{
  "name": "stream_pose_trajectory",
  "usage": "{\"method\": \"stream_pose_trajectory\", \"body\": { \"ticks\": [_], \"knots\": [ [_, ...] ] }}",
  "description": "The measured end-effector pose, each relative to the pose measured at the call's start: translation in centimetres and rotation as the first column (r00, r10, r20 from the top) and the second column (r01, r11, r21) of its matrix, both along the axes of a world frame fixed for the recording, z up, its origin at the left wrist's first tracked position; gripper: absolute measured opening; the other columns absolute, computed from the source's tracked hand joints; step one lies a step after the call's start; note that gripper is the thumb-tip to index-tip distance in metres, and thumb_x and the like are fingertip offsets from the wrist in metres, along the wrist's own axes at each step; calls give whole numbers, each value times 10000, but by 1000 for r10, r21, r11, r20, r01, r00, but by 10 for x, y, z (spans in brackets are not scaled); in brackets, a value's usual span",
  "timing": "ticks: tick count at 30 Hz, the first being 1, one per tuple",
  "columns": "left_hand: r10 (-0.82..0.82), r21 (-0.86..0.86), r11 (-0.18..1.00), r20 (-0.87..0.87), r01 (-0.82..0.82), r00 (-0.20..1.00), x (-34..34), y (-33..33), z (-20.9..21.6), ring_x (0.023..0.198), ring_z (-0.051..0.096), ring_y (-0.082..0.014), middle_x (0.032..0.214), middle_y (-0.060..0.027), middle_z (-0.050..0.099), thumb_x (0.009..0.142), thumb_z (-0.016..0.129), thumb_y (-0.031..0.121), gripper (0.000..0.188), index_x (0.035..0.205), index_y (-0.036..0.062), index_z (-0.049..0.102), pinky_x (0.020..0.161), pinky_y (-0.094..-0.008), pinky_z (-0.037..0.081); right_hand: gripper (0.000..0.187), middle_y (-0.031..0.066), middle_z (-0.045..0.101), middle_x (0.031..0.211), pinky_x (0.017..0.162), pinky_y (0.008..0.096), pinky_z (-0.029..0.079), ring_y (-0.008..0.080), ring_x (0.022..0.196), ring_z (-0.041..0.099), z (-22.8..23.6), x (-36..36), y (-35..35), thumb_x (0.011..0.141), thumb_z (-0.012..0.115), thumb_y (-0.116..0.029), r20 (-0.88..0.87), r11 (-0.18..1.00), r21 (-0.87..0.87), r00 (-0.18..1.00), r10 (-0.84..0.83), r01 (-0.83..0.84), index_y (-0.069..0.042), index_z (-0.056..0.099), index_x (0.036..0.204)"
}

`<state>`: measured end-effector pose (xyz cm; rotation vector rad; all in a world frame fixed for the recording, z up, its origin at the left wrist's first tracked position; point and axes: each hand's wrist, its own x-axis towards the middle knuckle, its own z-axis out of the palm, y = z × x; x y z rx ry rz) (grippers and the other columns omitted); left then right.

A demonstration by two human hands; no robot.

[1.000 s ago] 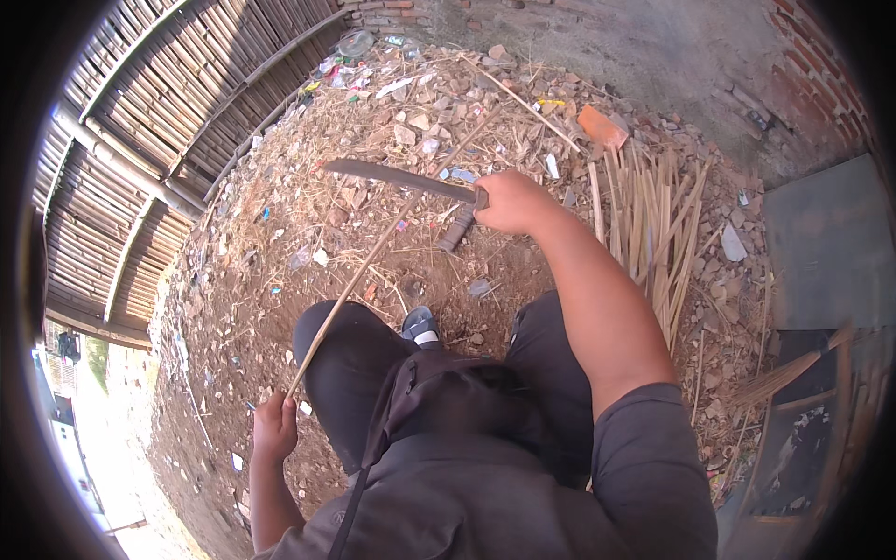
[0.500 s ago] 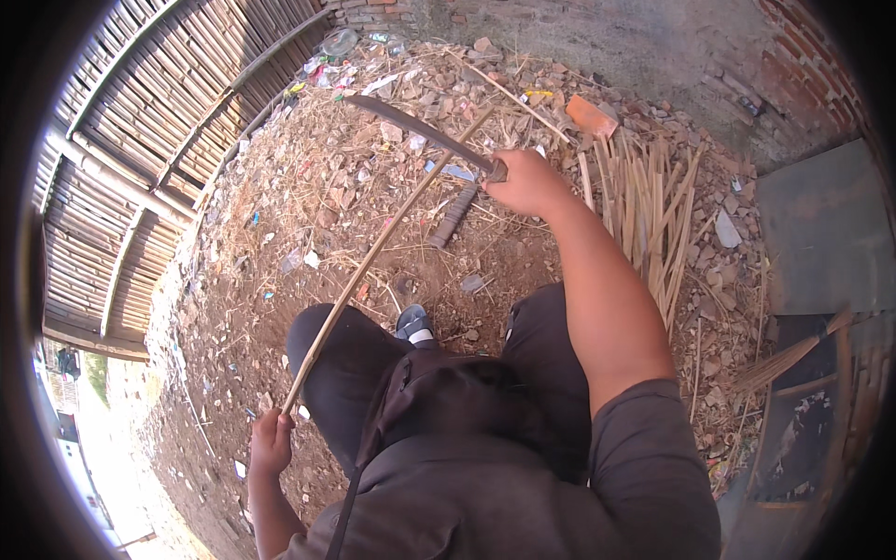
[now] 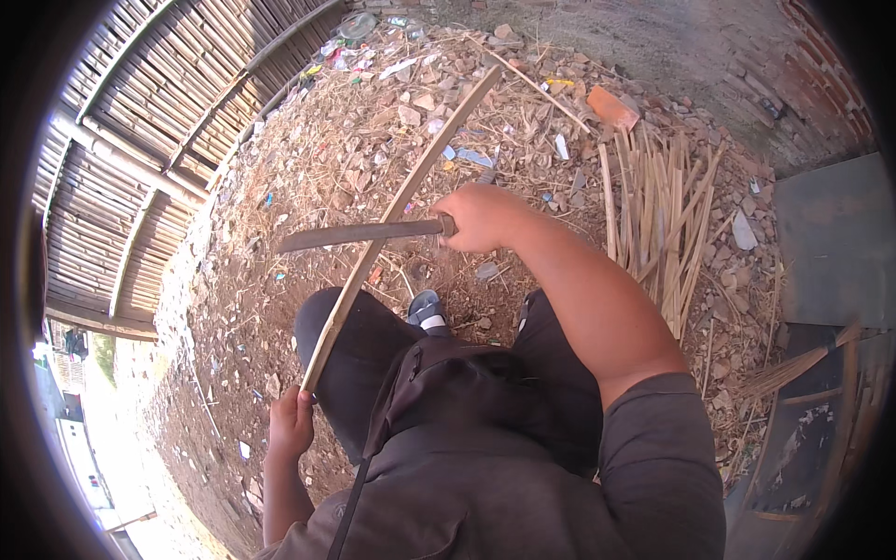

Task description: The person thins bamboo slats by pulling a long thin slat across the blade of a knife held in their hand, removing small shavings.

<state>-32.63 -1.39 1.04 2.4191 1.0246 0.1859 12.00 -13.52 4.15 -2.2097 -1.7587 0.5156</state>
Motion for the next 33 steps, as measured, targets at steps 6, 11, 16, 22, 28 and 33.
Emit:
{"method": "stream_pose_trajectory", "body": {
  "ticks": [6, 11, 16, 22, 28, 33],
  "knots": [
    [7, 4, 1000, -64, -6, 998, 13, -8, 14, 609, 591, -439, 633, -217, 574, 1040, 497, 336, 395, 807, 20, 533, 546, -493, 433, 323, 156, 706, 900, 785, 470, 538, 342, 911, 692, -5, -2, 4, 793, 737, -300, -64, 988, -57, 987, -144, 141, -133, 716, 1068],
    [16, 108, 994, -108, -5, 994, 15, -11, 2, 652, 606, -465, 661, -234, 596, 1031, 507, 330, 364, 834, 27, 546, 569, -526, 447, 331, 147, 711, 935, 784, 470, 536, 353, 929, 687, -8, -8, 12, 787, 744, -287, 15, 995, -72, 997, 74, -73, -101, 708, 1059],
    [37, 191, 981, -131, -12, 991, 19, -10, 10, 669, 613, -474, 677, -241, 610, 1025, 517, 333, 356, 845, 28, 553, 588, -542, 461, 396, 182, 713, 934, 811, 459, 541, 363, 914, 688, -36, 45, 3, 772, 748, -298, -239, 947, 66, 927, -290, 313, -43, 700, 1071],
    [6, 102, 995, -90, 3, 996, 18, -8, 6, 670, 615, -473, 683, -240, 614, 1024, 521, 334, 352, 857, 26, 557, 586, -541, 462, 393, 182, 703, 866, 745, 445, 527, 358, 840, 687, -10, 0, 9, 762, 761, -323, -65, 998, 27, 997, -47, 49, -72, 702, 1058],
    [34, 139, 990, -139, -15, 990, 27, -15, 14, 667, 615, -471, 679, -241, 612, 1028, 518, 333, 356, 843, 31, 540, 583, -545, 463, 514, 196, 699, 852, 732, 419, 522, 336, 801, 686, -53, 55, -5, 760, 770, -321, -205, 913, 169, 919, -336, 371, 1, 665, 1147],
    [46, 147, 989, -163, -22, 985, 21, -16, 17, 671, 614, -473, 686, -235, 618, 1024, 522, 338, 351, 842, 38, 537, 585, -552, 463, 293, 180, 701, 861, 746, 440, 538, 340, 840, 687, -3, 8, 7, 760, 680, -221, -92, 982, -106, 982, -166, 156, -25, 705, 975]
  ]
}}
